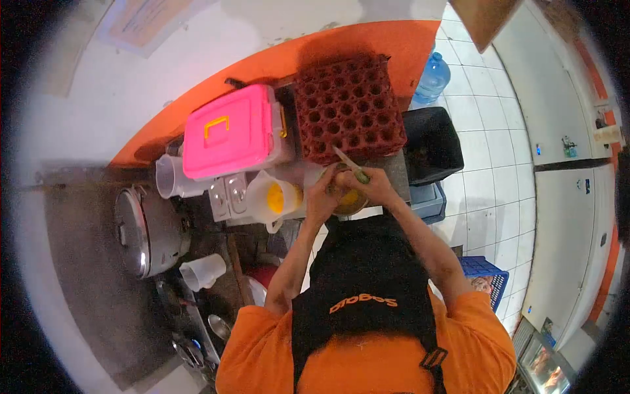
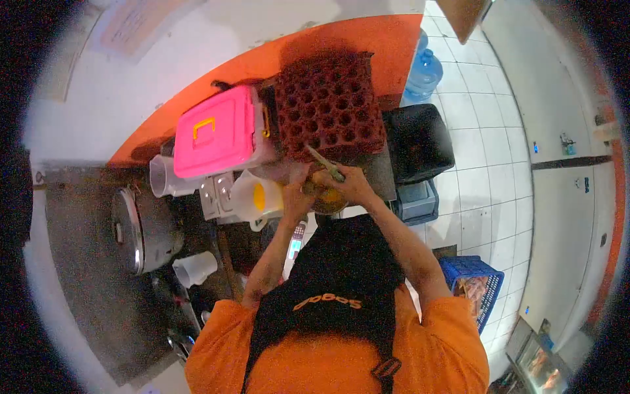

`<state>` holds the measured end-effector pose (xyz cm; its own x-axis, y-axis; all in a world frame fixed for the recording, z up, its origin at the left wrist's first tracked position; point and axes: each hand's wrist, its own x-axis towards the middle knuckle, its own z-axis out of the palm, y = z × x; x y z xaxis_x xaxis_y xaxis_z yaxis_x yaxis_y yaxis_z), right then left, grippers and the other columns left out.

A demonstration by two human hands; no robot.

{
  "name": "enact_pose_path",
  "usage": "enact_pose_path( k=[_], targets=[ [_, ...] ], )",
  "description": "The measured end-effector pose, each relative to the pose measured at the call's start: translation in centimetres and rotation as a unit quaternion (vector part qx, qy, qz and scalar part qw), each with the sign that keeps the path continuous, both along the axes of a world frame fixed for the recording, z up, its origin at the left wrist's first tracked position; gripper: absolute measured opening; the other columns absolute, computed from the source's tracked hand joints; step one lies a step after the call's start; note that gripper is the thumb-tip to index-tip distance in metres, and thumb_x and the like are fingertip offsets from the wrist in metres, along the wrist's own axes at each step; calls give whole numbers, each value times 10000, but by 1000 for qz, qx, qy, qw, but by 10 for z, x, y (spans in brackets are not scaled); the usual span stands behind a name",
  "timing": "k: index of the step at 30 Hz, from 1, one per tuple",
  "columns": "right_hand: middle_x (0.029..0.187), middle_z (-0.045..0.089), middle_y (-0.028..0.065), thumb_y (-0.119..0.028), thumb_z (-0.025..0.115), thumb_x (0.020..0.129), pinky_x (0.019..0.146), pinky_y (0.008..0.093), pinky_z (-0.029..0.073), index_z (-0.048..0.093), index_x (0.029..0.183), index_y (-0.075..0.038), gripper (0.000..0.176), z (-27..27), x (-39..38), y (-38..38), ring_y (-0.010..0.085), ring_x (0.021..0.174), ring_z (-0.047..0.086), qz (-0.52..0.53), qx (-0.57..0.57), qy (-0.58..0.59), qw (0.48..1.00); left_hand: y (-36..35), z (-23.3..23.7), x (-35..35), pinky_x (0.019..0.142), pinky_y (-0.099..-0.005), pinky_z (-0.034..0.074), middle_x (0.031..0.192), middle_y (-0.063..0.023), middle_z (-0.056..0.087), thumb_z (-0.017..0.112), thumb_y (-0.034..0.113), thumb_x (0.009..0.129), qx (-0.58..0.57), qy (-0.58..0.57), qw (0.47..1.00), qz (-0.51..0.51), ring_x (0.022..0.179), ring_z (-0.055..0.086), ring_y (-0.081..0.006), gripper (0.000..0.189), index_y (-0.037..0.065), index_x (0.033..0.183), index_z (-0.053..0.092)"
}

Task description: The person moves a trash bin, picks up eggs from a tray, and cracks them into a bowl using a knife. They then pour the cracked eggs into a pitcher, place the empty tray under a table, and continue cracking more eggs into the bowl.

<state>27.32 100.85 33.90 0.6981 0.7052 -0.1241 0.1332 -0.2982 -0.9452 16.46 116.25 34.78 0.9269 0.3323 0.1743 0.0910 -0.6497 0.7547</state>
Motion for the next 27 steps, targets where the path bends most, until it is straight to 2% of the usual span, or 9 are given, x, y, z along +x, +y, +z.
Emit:
enact_pose_path(
  k=[4,6,8,10,12,18,21,23,27],
  targets=[
    [1001,725,87,-222,719,876,802,306,536,682,1125,-16,325,53,16,-38,127,904,662,-161,45,63,984,-32,40,53,956,-417,461,1219,-138,635,802,226,718,-11,16,997,-74,1023,603,-347,660,133,1330,570],
    [828,716,84,-152,701,869,671,319,512,691,1071,15,262,47,33,-61,119,750,634,-271,166,90,944,-35,44,97,963,-420,449,1230,-144,627,809,236,710,38,15,992,-122,1052,593,-339,668,120,1324,574],
    [847,724,99,-124,683,884,680,311,510,694,1067,17,231,29,67,-93,136,743,633,-325,141,-128,926,-31,55,149,985,-453,401,1256,-200,600,798,248,748,111,-104,966,-208,1145,550,-368,661,49,1327,549],
    [876,728,124,-203,706,883,703,298,505,699,1066,10,281,31,84,-135,144,769,641,-354,-11,-168,920,-11,62,194,1033,-445,399,1306,-191,578,786,368,747,157,-103,967,-172,1189,532,-367,679,45,1304,569],
    [864,726,135,-290,735,861,709,296,502,699,1063,14,366,71,85,-167,134,778,642,-383,-156,-63,908,19,70,220,1060,-455,380,1363,-221,524,760,413,768,284,-17,948,-145,1236,498,-398,724,0,1318,535],
    [776,705,118,-347,697,879,662,311,493,674,1166,-14,441,11,29,-252,149,723,646,-448,-153,-36,880,99,-7,144,1051,-479,373,1367,-273,488,713,384,811,249,37,950,187,1248,466,-451,676,15,1336,499],
    [813,717,111,-316,678,896,724,282,489,673,1149,10,413,-27,-13,-277,129,780,643,-443,-126,33,887,131,-52,100,1048,-461,370,1347,-269,508,725,333,811,157,37,978,132,1242,482,-424,643,10,1324,511],
    [815,717,110,-305,666,907,733,282,489,675,1131,12,389,-58,-32,-286,127,784,643,-426,-120,53,895,133,-55,88,937,-397,460,1228,-186,607,679,266,881,-31,71,991,108,1143,571,-299,566,-25,1325,481],
    [815,716,107,-275,631,935,747,284,491,676,1083,22,334,-62,-38,-286,129,787,646,-377,-117,102,913,148,-40,87,898,-348,474,1161,-134,640,620,196,925,-34,167,961,217,1109,584,-231,416,-37,1261,539]
  ],
)
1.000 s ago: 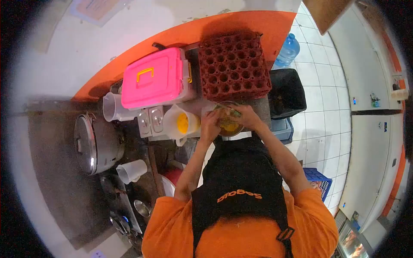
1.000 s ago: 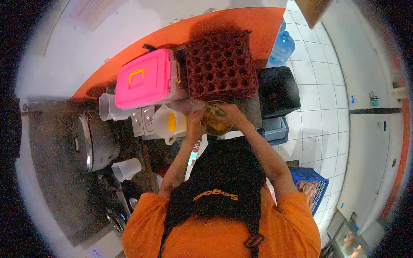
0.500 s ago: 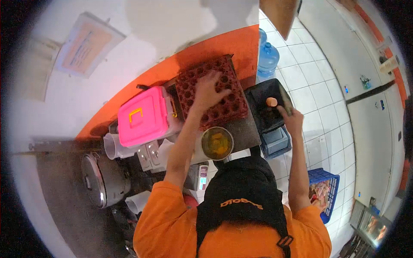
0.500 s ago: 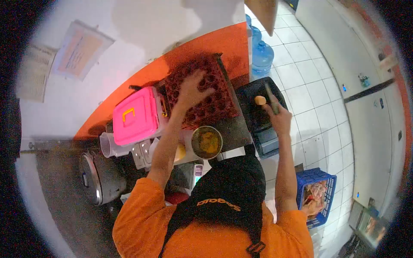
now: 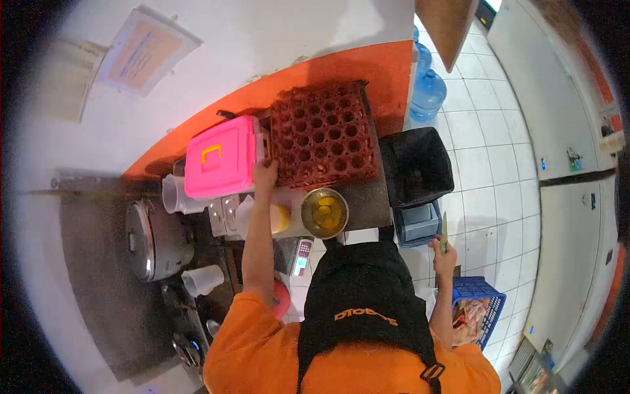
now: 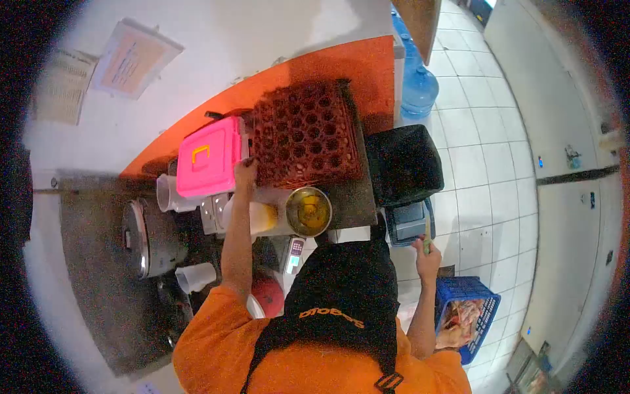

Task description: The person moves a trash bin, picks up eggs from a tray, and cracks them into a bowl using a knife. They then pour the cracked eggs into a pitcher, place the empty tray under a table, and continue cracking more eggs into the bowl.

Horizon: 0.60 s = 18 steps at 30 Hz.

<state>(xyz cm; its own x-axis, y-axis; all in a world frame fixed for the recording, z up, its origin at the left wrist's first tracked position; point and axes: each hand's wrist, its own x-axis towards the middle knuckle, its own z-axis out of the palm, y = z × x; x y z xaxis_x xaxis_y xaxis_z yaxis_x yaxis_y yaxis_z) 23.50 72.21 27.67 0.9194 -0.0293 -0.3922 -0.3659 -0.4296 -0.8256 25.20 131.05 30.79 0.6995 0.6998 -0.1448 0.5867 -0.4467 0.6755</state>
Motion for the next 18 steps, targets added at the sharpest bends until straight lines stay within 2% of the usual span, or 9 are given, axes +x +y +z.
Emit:
enact_pose_path(
  k=[2,3,5,7,11,13,15,17,18],
  targets=[
    [821,717,106,-270,629,938,752,286,493,672,1089,25,334,1,3,2,135,791,651,25,17,-5,1000,-45,86,14,841,-350,515,1042,-119,669,580,161,937,-102,-55,990,82,960,637,-222,319,-54,1172,599],
    [826,717,105,-265,627,942,756,288,496,668,1095,29,334,2,3,2,141,795,655,41,28,-13,999,-42,91,14,841,-350,515,1042,-119,669,580,161,937,-98,-47,991,84,960,637,-222,319,-54,1172,599],
    [836,716,108,-257,628,942,759,292,498,660,1107,39,340,6,3,1,145,796,658,60,0,-9,998,-33,100,13,726,-292,533,989,-100,683,573,91,918,-275,-169,945,46,846,649,-172,294,-77,1151,636],
    [811,717,92,-272,632,942,771,293,491,673,1095,32,343,4,-4,0,127,798,643,6,11,-19,1000,-35,119,10,725,-293,534,965,-93,680,554,100,935,-277,-145,949,51,838,647,-169,276,-71,1133,643],
    [844,726,119,-293,617,944,772,304,497,660,1129,20,366,-10,-43,-8,164,815,678,-70,4,12,997,-55,150,-18,667,-258,524,913,-69,672,565,124,943,-309,-261,912,62,782,634,-135,229,-38,1084,644],
    [836,726,115,-311,618,943,766,303,492,664,1125,14,376,-14,-73,-7,168,795,676,-86,-5,-23,996,-84,178,-49,577,-238,488,875,-42,652,575,132,943,-264,-235,933,68,705,606,-108,217,-18,1086,641],
    [837,727,112,-331,616,942,760,298,485,671,1117,5,383,-14,-105,-1,167,768,669,-109,-11,-28,994,-88,170,-90,522,-228,447,854,-24,634,586,129,935,-239,-228,944,18,658,572,-82,241,9,1139,632],
    [843,728,113,-342,599,952,755,293,480,669,1109,16,398,-6,-140,12,165,765,665,-138,-29,-23,990,-125,187,-126,511,-226,427,833,5,611,587,114,925,-178,-157,971,-4,630,540,-65,283,40,1197,618],
    [821,731,98,-363,592,952,791,296,472,683,1090,5,404,-2,-160,21,154,810,653,-186,-9,11,982,-135,175,-148,514,-225,427,837,11,609,576,101,924,-213,-156,964,-27,638,539,-60,297,40,1213,609]
  ],
)
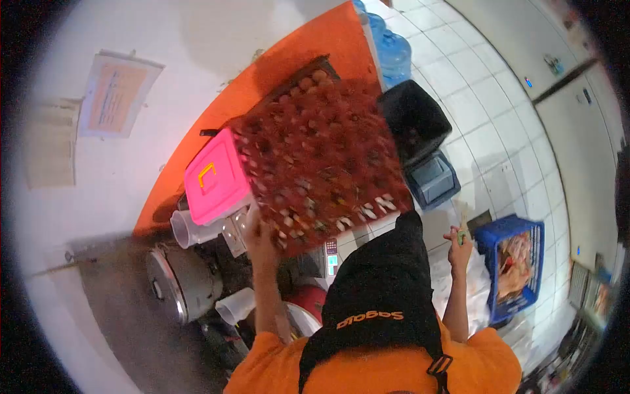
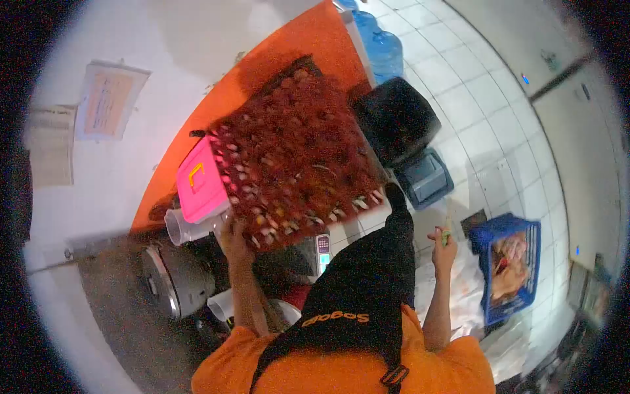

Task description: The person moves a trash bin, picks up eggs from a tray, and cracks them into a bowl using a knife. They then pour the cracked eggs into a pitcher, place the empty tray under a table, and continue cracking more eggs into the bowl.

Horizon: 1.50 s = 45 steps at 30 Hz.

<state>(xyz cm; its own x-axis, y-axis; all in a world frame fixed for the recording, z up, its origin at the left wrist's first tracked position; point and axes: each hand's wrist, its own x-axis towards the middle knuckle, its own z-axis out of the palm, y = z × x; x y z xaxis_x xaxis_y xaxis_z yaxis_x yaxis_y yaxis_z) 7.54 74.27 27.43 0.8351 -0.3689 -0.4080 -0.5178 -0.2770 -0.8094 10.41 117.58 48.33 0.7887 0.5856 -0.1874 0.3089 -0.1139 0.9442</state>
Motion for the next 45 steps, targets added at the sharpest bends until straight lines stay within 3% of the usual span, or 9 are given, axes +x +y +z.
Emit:
enact_pose_path(
  k=[3,5,7,9,12,13,15,35,45],
  targets=[
    [959,723,134,-346,522,988,808,308,486,627,1196,1,419,-40,-88,23,188,884,655,-79,20,66,995,-37,-36,-60,568,-229,467,891,5,614,540,75,929,-119,104,985,-74,705,570,-77,315,28,1237,583],
    [1151,665,156,-302,477,1004,899,374,503,539,1312,-23,421,-68,-162,44,228,998,636,-237,515,-175,805,-57,-63,-97,681,-248,521,993,-41,628,516,68,939,-143,224,947,-179,820,606,-118,328,15,1260,557],
    [1465,414,114,-181,622,911,929,351,522,318,1475,-150,642,-165,-276,55,223,1164,552,-191,320,-219,902,-59,-137,-148,792,-305,546,1062,-71,628,478,49,950,-330,195,903,-196,905,626,-155,333,9,1276,535],
    [1202,642,127,-157,489,974,825,403,554,453,1378,-57,417,-57,-260,107,267,1088,624,-355,282,-120,883,-62,-158,-172,807,-321,547,1089,-80,622,462,38,950,-374,273,873,-152,933,629,-170,338,11,1281,522],
    [940,703,99,87,516,792,591,343,530,530,1293,-128,546,-103,-367,102,204,777,689,-185,80,179,963,-51,-213,-213,846,-361,540,1146,-89,604,446,20,945,-442,361,819,-58,1003,622,-201,352,15,1293,495],
    [879,696,99,152,485,715,576,299,519,566,1231,-132,595,-73,-340,103,187,731,679,-423,334,244,806,-46,-238,-225,871,-385,531,1177,-90,593,446,13,939,-479,362,800,-12,1044,613,-217,362,17,1299,482],
    [833,679,121,-421,554,950,359,233,261,618,1136,-21,445,-85,-347,131,58,383,344,-243,139,157,947,-31,-264,-238,900,-396,516,1204,-87,580,463,13,925,-477,384,791,-4,1079,595,-226,390,32,1315,472],
    [742,574,15,-279,536,991,401,226,314,624,1099,-73,249,-263,-117,175,64,482,442,-318,363,127,867,91,-494,-105,900,-438,541,1254,-140,555,405,194,1005,-224,129,966,20,1122,576,-293,388,23,1351,447],
    [689,616,274,-255,621,888,641,478,502,645,872,40,296,-313,-113,283,465,668,626,388,214,-7,896,188,-620,16,965,-488,503,1285,-128,582,615,446,906,-214,55,972,-85,1151,582,-329,576,99,1352,506]
  ],
)
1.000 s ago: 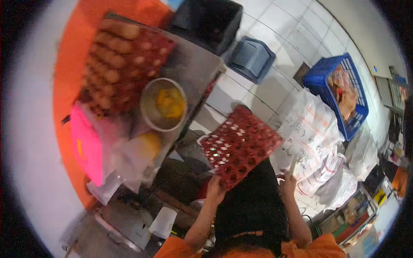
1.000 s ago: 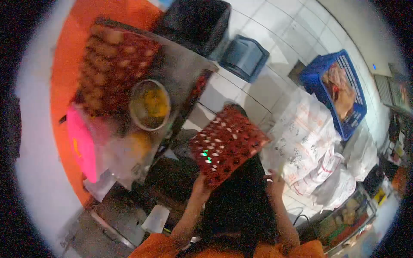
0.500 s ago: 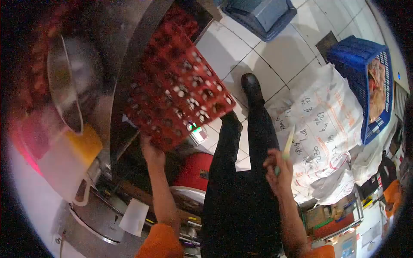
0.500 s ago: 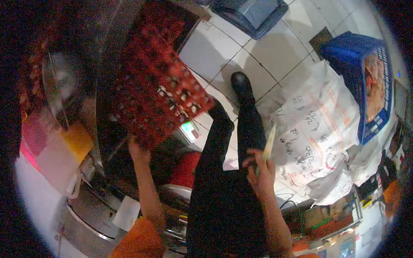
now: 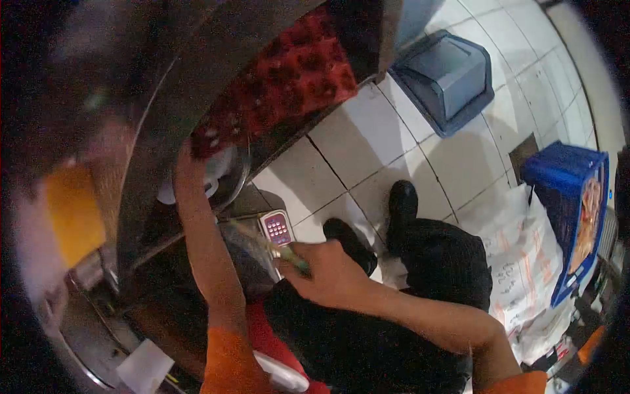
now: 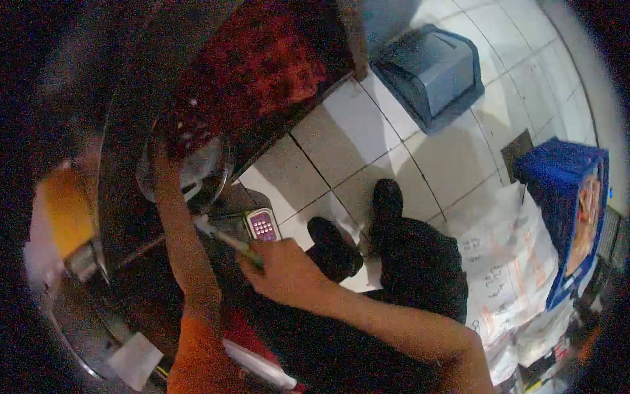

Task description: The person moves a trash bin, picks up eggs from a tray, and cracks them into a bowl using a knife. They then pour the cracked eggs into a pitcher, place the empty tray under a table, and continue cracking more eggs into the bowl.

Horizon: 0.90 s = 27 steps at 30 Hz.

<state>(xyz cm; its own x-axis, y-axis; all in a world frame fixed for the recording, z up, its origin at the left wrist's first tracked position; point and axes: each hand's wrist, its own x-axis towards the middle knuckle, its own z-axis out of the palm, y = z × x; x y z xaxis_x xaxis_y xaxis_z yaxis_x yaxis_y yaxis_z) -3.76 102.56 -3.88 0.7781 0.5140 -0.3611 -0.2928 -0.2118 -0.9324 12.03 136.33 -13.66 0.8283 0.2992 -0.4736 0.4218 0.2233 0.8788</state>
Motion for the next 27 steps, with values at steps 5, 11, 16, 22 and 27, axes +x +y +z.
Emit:
enact_pose_path(
  k=[5,11,16,22,27],
  targets=[
    [741,649,238,-330,578,918,640,516,555,641,936,-20,316,-9,1,-7,419,688,658,162,-45,-148,975,24,1,24,918,-472,516,1272,-125,592,587,448,930,-34,-241,952,-187,1109,605,-287,557,52,1317,531],
    [780,654,190,-323,567,925,604,493,557,625,925,-53,276,-13,6,-16,393,671,658,165,-35,-195,966,40,2,41,909,-441,519,1266,-108,595,532,422,959,18,-224,967,-122,1112,601,-266,509,56,1313,535],
    [782,645,197,-293,577,937,637,475,548,639,965,-32,270,-7,8,-21,385,697,652,207,-63,-136,967,49,-7,79,901,-416,520,1261,-94,597,486,400,984,124,-86,985,-85,1114,597,-249,473,60,1309,538],
    [804,657,187,-289,571,941,620,470,552,625,1032,-43,267,-6,5,-23,369,714,668,236,-41,-123,963,48,-26,115,891,-385,523,1255,-77,600,431,373,1013,217,20,970,-104,1117,593,-228,439,65,1305,543],
    [817,660,177,-288,567,945,618,465,553,629,1052,-45,273,-8,4,-27,364,709,666,207,-34,-142,967,3,-34,114,891,-365,519,1260,-51,596,362,374,1035,180,-1,983,-46,1097,593,-221,441,77,1305,544]
  ],
)
